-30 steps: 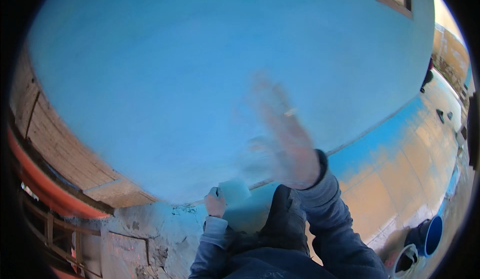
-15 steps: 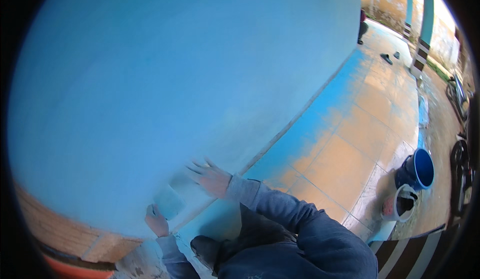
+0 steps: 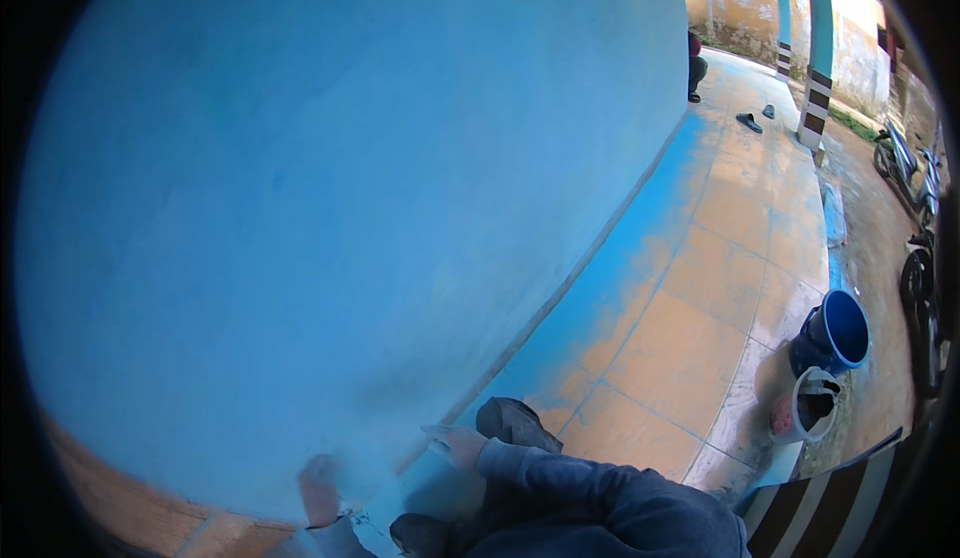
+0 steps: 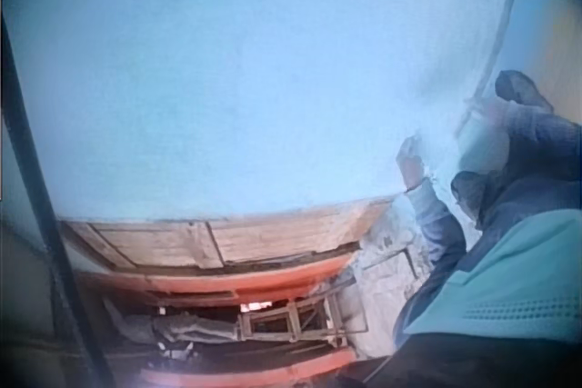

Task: The person smooths a light blue wall surface using a sanding block held in the right hand, moving it in circular and linear motions. The left hand rests on the wall for stability. The person occasionally adjusts the sanding block and continues smoothing different sections of the wall.

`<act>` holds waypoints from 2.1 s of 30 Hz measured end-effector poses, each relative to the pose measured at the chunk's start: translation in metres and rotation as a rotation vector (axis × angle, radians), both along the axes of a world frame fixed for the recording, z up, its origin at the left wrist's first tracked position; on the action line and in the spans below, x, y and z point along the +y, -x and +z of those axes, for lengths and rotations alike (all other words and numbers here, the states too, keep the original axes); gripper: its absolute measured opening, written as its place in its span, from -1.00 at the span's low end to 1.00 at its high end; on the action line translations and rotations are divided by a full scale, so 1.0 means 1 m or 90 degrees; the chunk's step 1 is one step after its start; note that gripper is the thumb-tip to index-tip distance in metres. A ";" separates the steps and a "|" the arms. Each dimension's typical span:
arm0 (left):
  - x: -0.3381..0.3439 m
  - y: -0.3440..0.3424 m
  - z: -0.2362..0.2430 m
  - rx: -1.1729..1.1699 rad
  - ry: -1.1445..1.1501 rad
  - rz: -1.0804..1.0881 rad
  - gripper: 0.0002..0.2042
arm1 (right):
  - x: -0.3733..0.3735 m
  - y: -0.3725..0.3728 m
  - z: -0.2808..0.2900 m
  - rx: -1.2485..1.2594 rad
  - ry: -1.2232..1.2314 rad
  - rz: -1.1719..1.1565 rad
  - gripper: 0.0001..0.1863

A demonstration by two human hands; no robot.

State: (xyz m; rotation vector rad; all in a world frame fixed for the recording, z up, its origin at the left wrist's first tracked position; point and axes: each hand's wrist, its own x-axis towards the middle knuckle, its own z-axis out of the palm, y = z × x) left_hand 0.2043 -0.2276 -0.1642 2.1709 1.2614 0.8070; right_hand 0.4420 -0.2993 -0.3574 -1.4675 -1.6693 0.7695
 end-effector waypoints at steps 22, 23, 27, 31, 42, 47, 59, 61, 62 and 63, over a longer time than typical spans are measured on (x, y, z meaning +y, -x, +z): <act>-0.097 -0.065 -0.098 -0.368 0.651 0.117 -0.63 | -0.064 0.035 0.031 0.382 -0.023 -0.467 -0.79; -0.097 -0.065 -0.102 -0.345 0.637 0.102 -0.66 | -0.065 0.033 0.035 0.388 -0.005 -0.463 -0.79; -0.098 -0.064 -0.111 -0.266 0.557 0.015 -0.73 | -0.072 0.036 0.029 0.342 -0.027 -0.443 -0.78; -0.098 -0.044 -0.134 -0.118 0.497 -0.044 -0.73 | -0.077 0.027 0.037 0.235 -0.078 -0.366 -0.79; -0.119 -0.096 -0.132 -0.232 0.144 0.086 -0.72 | -0.091 -0.016 0.063 0.326 0.000 -0.346 -0.79; -0.115 -0.102 -0.123 -0.179 0.060 0.119 -0.78 | -0.079 -0.030 0.049 0.102 -0.046 -0.289 -0.62; -0.020 -0.076 -0.077 -0.119 0.038 0.161 -0.73 | -0.064 -0.053 0.314 -0.172 -0.809 -0.174 -0.43; -0.006 -0.069 -0.070 -0.106 -0.018 0.188 -0.74 | -0.033 -0.026 0.261 -0.169 -0.809 -0.144 -0.41; -0.008 -0.070 -0.062 -0.173 0.015 0.169 -0.74 | -0.016 -0.010 0.219 -0.284 -0.643 -0.095 -0.40; -0.005 -0.072 -0.052 -0.230 0.044 0.139 -0.74 | -0.003 0.000 0.160 -0.477 -0.348 -0.013 -0.39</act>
